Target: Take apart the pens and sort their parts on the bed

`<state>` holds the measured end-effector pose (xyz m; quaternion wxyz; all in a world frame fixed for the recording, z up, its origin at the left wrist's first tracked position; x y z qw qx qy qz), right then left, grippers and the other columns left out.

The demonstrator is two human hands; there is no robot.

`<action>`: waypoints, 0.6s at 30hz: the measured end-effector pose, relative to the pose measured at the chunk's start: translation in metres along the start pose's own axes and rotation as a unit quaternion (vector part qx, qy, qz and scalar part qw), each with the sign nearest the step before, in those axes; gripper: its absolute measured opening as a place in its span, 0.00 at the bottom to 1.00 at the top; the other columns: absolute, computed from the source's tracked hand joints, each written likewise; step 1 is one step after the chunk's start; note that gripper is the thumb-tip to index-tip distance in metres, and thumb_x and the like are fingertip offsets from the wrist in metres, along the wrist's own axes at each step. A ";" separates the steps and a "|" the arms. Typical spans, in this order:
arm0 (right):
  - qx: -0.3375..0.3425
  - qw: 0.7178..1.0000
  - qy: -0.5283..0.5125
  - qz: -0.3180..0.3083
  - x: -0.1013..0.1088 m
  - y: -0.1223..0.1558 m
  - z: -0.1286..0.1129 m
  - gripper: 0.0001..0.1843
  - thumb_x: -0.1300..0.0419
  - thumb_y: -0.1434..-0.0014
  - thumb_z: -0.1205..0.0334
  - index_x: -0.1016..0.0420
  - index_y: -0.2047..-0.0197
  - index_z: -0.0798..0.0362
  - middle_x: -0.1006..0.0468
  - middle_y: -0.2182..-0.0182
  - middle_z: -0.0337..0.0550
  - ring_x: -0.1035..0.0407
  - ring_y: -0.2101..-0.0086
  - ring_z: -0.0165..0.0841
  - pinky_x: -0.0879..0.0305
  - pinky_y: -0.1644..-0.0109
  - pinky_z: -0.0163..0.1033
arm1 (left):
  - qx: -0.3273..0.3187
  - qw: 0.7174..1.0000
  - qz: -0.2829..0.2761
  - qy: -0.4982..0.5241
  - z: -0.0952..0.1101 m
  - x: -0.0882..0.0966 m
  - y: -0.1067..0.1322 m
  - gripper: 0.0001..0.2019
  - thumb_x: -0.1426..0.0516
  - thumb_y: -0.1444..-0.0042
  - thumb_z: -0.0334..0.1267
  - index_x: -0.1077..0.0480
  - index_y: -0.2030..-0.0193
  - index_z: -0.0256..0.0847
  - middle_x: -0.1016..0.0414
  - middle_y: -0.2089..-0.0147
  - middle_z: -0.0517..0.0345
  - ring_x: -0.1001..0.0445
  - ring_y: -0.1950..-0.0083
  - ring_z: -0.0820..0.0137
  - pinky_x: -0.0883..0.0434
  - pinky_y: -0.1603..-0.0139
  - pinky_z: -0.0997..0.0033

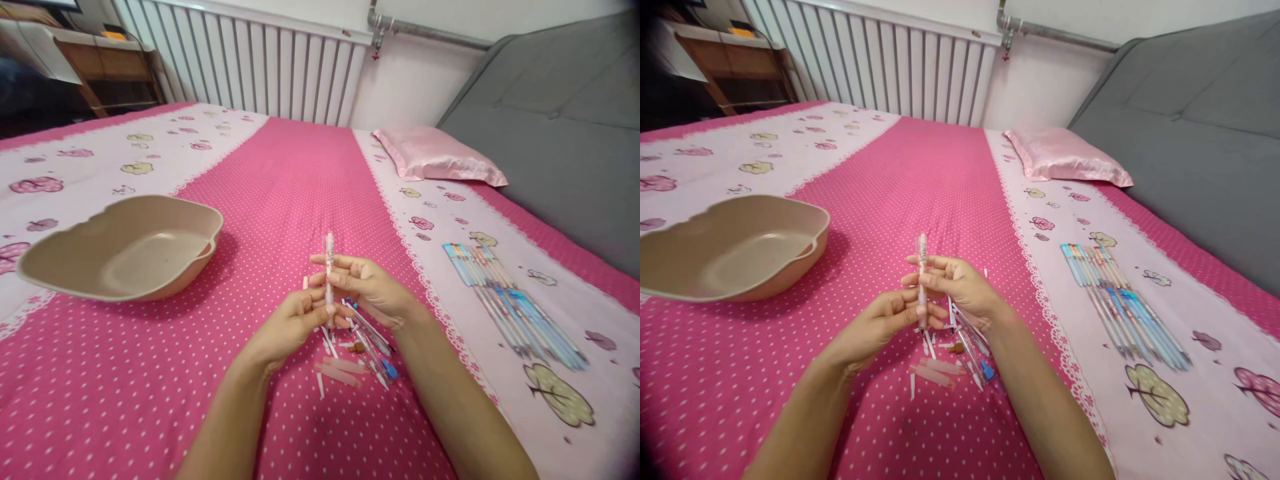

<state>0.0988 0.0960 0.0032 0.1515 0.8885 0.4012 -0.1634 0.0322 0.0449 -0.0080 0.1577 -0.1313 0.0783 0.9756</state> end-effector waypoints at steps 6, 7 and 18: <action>0.046 0.992 0.069 0.095 0.015 -0.003 0.001 0.25 0.31 0.58 0.64 0.29 0.54 0.53 0.26 0.74 0.36 0.28 0.70 0.29 0.30 0.68 0.33 | 0.010 1.000 0.002 0.025 -0.004 -0.002 -0.002 0.13 0.41 0.49 0.37 0.28 0.58 0.32 0.23 0.62 0.47 0.25 0.63 0.68 0.31 0.56 0.65; 0.051 0.990 0.077 0.105 0.016 -0.003 0.002 0.26 0.30 0.59 0.64 0.29 0.55 0.52 0.27 0.76 0.35 0.28 0.71 0.29 0.30 0.68 0.33 | 0.012 0.999 0.005 0.031 -0.004 -0.002 -0.003 0.13 0.40 0.49 0.37 0.28 0.57 0.32 0.23 0.62 0.47 0.25 0.63 0.68 0.31 0.56 0.65; 0.006 1.000 -0.013 0.018 -0.002 0.003 -0.005 0.22 0.39 0.47 0.60 0.34 0.48 0.51 0.26 0.57 0.46 0.30 0.67 0.31 0.32 0.75 0.33 | 0.001 0.999 0.031 0.044 -0.003 0.006 -0.001 0.13 0.40 0.50 0.37 0.28 0.59 0.33 0.23 0.62 0.47 0.25 0.63 0.68 0.31 0.56 0.66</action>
Point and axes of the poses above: each hand's wrist, its own y-axis away from the middle knuckle, its own x-axis out of the back of the hand, z = x × y, the point moved 7 cm from there along -y, towards the middle knuckle
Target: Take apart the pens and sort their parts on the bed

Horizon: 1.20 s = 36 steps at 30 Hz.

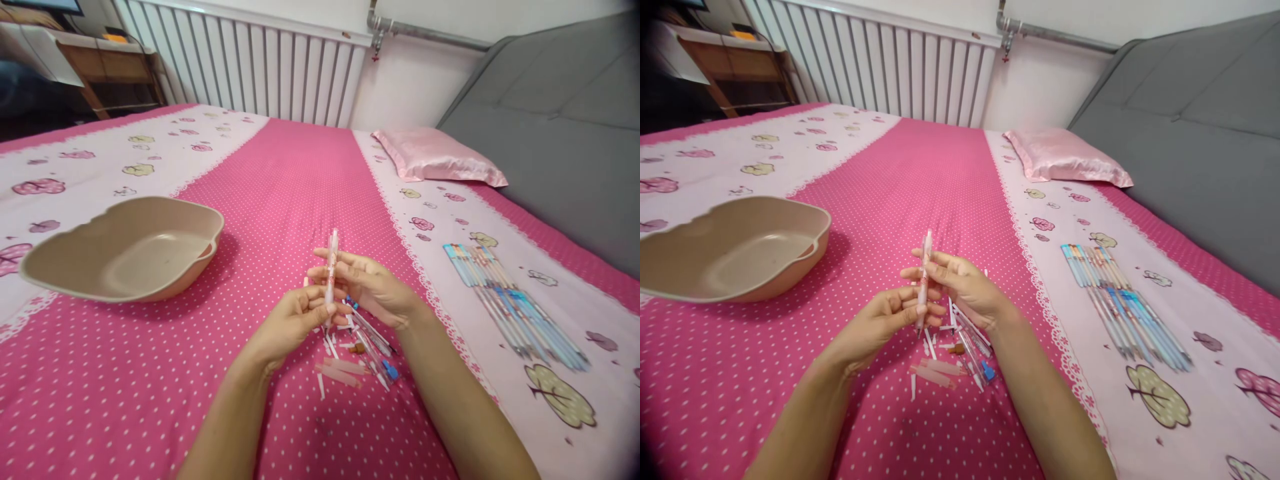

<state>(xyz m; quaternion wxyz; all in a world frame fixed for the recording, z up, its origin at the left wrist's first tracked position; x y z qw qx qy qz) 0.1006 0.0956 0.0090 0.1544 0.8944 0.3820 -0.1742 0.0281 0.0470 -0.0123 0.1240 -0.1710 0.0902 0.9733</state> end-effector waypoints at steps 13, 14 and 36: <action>0.046 0.993 0.074 0.076 0.017 -0.005 0.001 0.25 0.31 0.57 0.65 0.32 0.55 0.53 0.26 0.73 0.36 0.29 0.71 0.28 0.31 0.68 0.33 | -0.001 1.000 -0.014 0.008 0.000 -0.003 0.000 0.13 0.40 0.50 0.38 0.27 0.59 0.33 0.23 0.61 0.46 0.24 0.62 0.68 0.32 0.53 0.65; 0.049 0.993 0.081 0.077 0.016 -0.004 0.000 0.25 0.31 0.57 0.65 0.32 0.55 0.54 0.27 0.74 0.35 0.29 0.72 0.27 0.31 0.69 0.33 | -0.001 1.000 -0.015 0.009 0.001 -0.004 0.000 0.13 0.40 0.50 0.38 0.27 0.59 0.33 0.23 0.61 0.46 0.24 0.62 0.68 0.32 0.53 0.65; 0.094 0.980 0.141 0.104 0.015 -0.006 -0.001 0.17 0.31 0.58 0.61 0.29 0.63 0.53 0.36 0.78 0.31 0.34 0.75 0.25 0.34 0.70 0.32 | -0.023 0.976 0.189 -0.107 0.000 0.018 -0.003 0.13 0.32 0.69 0.37 0.28 0.77 0.34 0.27 0.79 0.58 0.32 0.78 0.75 0.37 0.77 0.76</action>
Point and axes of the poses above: each hand's wrist, its own y-axis away from the middle knuckle, its own x-axis out of the back of the hand, z = x × y, the point moved 7 cm from there along -y, towards the middle knuckle
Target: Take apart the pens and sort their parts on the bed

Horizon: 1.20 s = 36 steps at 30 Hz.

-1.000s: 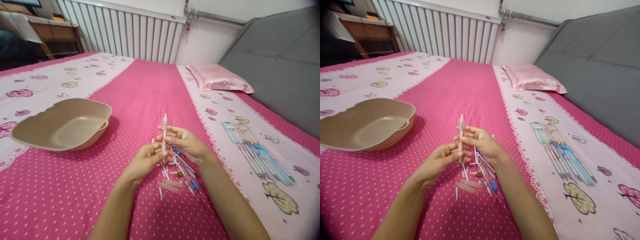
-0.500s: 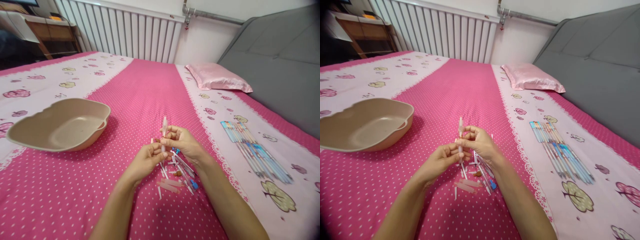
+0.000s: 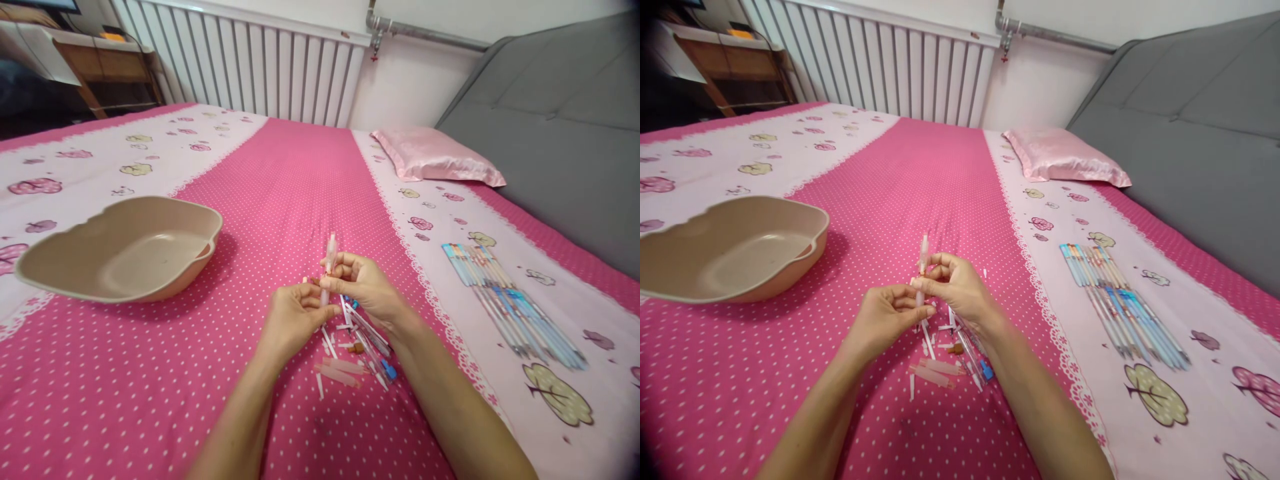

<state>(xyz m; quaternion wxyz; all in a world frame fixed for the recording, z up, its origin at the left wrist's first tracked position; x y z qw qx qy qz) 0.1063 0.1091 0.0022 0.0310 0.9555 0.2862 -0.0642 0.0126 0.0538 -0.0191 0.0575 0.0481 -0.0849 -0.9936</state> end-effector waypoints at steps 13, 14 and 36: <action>-0.081 0.984 -0.161 -0.014 0.001 0.001 -0.002 0.19 0.33 0.56 0.66 0.28 0.58 0.54 0.24 0.68 0.40 0.30 0.71 0.27 0.32 0.63 0.34 | 0.048 0.968 -0.188 0.159 0.005 -0.015 0.014 0.16 0.46 0.44 0.42 0.28 0.54 0.34 0.22 0.62 0.46 0.24 0.63 0.67 0.32 0.55 0.66; -0.080 0.983 -0.162 -0.021 0.000 0.001 -0.001 0.19 0.33 0.56 0.66 0.28 0.58 0.54 0.23 0.68 0.40 0.29 0.70 0.27 0.31 0.62 0.35 | 0.051 0.969 -0.187 0.155 0.005 -0.014 0.013 0.15 0.45 0.44 0.41 0.28 0.55 0.33 0.22 0.63 0.46 0.24 0.64 0.67 0.32 0.56 0.66; -0.050 0.993 -0.098 -0.028 0.001 0.002 -0.001 0.21 0.30 0.60 0.65 0.29 0.62 0.55 0.23 0.73 0.39 0.28 0.72 0.28 0.32 0.67 0.34 | 0.047 0.985 -0.111 0.121 -0.004 -0.005 0.006 0.11 0.35 0.58 0.38 0.28 0.72 0.33 0.24 0.75 0.54 0.27 0.71 0.72 0.32 0.64 0.71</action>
Point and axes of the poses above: each hand's wrist, its own y-axis away from the middle knuckle, its own x-axis out of the back of the hand, z = x × y, the point moved 7 cm from there along -y, towards the middle knuckle
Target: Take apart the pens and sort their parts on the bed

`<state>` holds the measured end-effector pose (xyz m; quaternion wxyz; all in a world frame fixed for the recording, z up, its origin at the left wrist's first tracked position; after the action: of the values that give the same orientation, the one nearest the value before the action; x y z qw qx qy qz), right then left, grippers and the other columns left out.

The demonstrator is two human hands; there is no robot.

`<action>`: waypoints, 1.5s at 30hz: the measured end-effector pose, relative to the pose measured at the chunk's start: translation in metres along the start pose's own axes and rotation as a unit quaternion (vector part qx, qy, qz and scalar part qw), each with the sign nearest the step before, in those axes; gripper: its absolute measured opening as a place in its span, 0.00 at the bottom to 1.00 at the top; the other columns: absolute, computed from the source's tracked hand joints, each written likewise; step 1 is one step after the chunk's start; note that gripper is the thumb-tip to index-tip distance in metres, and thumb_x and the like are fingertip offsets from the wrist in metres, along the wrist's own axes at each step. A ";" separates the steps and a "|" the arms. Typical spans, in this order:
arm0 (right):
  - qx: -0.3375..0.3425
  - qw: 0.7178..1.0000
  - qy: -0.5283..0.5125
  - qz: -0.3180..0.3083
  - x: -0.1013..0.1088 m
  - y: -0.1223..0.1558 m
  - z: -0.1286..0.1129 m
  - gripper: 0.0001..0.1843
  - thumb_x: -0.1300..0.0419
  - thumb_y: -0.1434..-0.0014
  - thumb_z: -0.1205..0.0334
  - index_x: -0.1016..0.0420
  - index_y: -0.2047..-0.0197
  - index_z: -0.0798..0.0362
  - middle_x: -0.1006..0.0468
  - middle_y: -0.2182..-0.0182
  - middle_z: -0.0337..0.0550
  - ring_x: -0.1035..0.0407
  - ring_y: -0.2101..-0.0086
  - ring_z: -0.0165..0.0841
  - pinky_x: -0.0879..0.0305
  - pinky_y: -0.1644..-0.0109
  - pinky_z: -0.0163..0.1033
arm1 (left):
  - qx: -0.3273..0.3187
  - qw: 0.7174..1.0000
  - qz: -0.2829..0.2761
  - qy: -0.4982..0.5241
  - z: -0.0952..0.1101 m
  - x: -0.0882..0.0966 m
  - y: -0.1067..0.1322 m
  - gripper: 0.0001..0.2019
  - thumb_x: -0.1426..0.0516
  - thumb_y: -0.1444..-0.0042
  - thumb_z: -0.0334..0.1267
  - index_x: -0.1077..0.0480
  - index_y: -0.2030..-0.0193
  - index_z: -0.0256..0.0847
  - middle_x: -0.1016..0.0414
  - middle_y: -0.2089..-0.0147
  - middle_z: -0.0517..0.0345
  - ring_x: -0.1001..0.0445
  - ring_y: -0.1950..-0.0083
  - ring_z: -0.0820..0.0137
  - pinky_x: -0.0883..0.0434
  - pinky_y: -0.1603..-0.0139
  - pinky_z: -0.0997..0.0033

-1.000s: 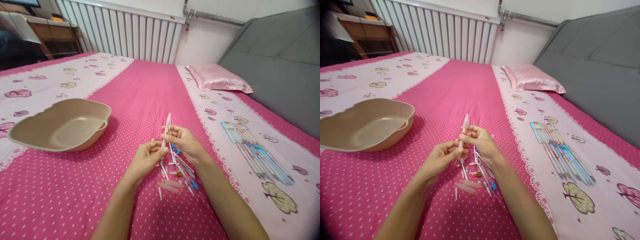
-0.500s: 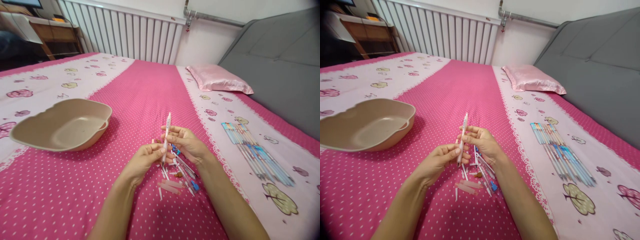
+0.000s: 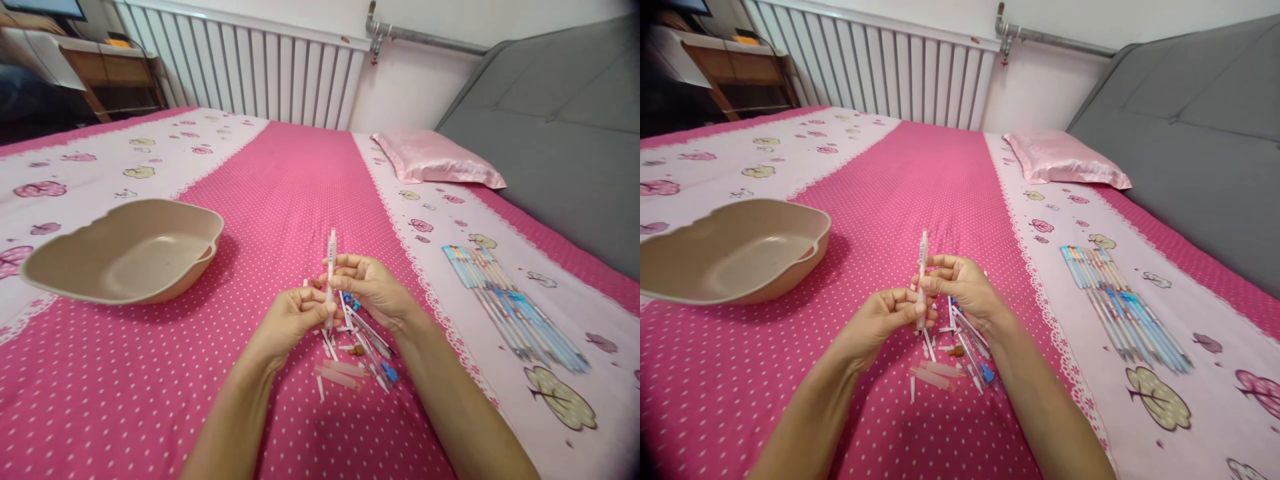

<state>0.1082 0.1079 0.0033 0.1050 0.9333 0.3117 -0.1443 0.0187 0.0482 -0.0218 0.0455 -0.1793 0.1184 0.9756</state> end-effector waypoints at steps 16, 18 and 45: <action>0.014 1.000 0.020 -0.004 -0.003 -0.001 0.003 0.20 0.32 0.57 0.65 0.31 0.59 0.54 0.22 0.71 0.40 0.28 0.70 0.28 0.32 0.63 0.35 | -0.029 0.998 0.042 -0.022 0.006 0.003 0.000 0.11 0.34 0.61 0.36 0.31 0.75 0.33 0.28 0.79 0.59 0.31 0.77 0.77 0.35 0.71 0.75; 0.016 1.000 0.019 0.004 -0.003 -0.001 0.002 0.19 0.33 0.54 0.63 0.31 0.58 0.53 0.23 0.69 0.40 0.29 0.70 0.28 0.32 0.65 0.34 | -0.028 0.999 0.044 -0.015 0.006 0.003 -0.001 0.10 0.36 0.57 0.37 0.29 0.70 0.33 0.25 0.75 0.56 0.28 0.74 0.75 0.33 0.67 0.74; -0.034 0.995 0.097 0.011 -0.011 -0.007 0.017 0.04 0.38 0.50 0.69 0.25 0.68 0.59 0.24 0.76 0.40 0.31 0.76 0.23 0.35 0.69 0.29 | -0.157 0.964 0.212 -0.039 0.021 0.033 -0.003 0.18 0.42 0.49 0.44 0.30 0.55 0.35 0.27 0.54 0.49 0.28 0.53 0.65 0.33 0.50 0.62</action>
<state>0.0921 0.1032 -0.0094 0.1079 0.9420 0.3152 -0.0413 -0.0187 0.0581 -0.0148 -0.1864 -0.1164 -0.0033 0.9756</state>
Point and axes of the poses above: each hand's wrist, its own y-axis away from the middle knuckle, its own x-axis out of the back of the hand, z = x × y, the point moved 7 cm from there along -y, towards the middle knuckle
